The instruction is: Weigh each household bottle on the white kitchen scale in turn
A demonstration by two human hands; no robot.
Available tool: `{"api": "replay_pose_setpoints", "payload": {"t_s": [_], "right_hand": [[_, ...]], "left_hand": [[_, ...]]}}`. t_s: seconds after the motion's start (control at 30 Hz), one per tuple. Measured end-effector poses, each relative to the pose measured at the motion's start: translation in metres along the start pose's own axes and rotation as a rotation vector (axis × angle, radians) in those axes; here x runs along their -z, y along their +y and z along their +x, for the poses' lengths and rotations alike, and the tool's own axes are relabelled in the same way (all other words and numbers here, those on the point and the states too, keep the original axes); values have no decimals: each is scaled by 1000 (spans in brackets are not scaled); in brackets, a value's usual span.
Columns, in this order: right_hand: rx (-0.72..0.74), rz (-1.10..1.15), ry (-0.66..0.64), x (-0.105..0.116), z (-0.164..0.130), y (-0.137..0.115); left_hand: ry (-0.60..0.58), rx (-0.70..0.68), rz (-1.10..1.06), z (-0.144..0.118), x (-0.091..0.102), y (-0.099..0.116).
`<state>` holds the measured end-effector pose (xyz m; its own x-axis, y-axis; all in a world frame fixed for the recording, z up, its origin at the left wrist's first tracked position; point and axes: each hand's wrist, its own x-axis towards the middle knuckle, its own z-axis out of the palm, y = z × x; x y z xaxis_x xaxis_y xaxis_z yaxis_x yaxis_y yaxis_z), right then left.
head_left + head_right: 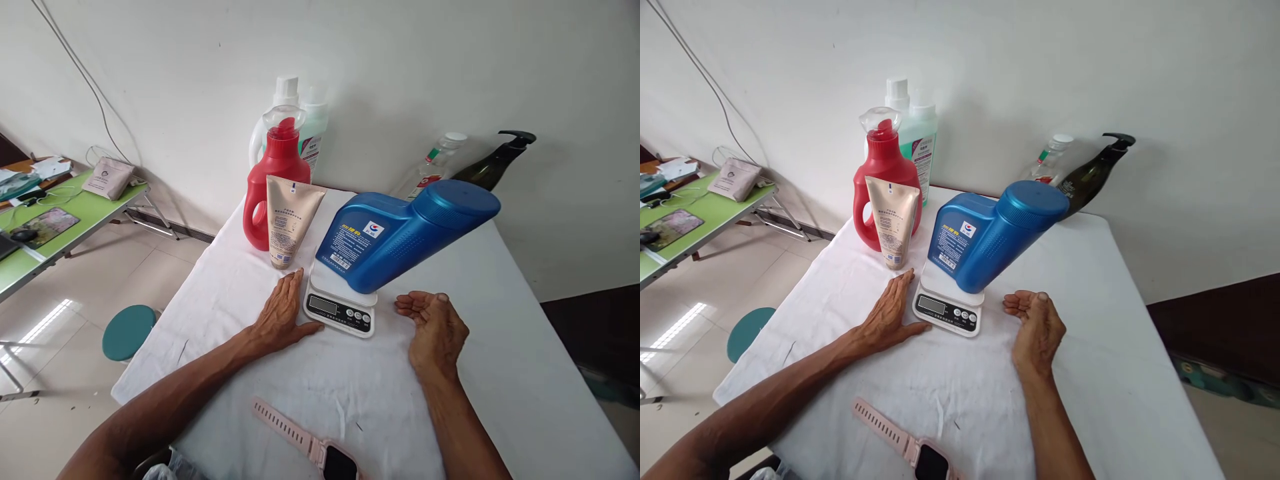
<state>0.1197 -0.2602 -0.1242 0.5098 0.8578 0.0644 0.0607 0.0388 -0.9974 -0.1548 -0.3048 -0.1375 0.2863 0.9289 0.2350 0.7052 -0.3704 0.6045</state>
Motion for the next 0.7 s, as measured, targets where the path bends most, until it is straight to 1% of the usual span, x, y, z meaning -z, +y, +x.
{"api": "replay_pose_setpoints", "payload": {"t_s": [0.6, 0.7], "right_hand": [[3, -8, 3, -1, -1, -2], [-5, -11, -6, 0, -4, -5]], "left_hand": [[8, -3, -12, 0, 2, 2], [5, -3, -8, 0, 2, 1]]}}
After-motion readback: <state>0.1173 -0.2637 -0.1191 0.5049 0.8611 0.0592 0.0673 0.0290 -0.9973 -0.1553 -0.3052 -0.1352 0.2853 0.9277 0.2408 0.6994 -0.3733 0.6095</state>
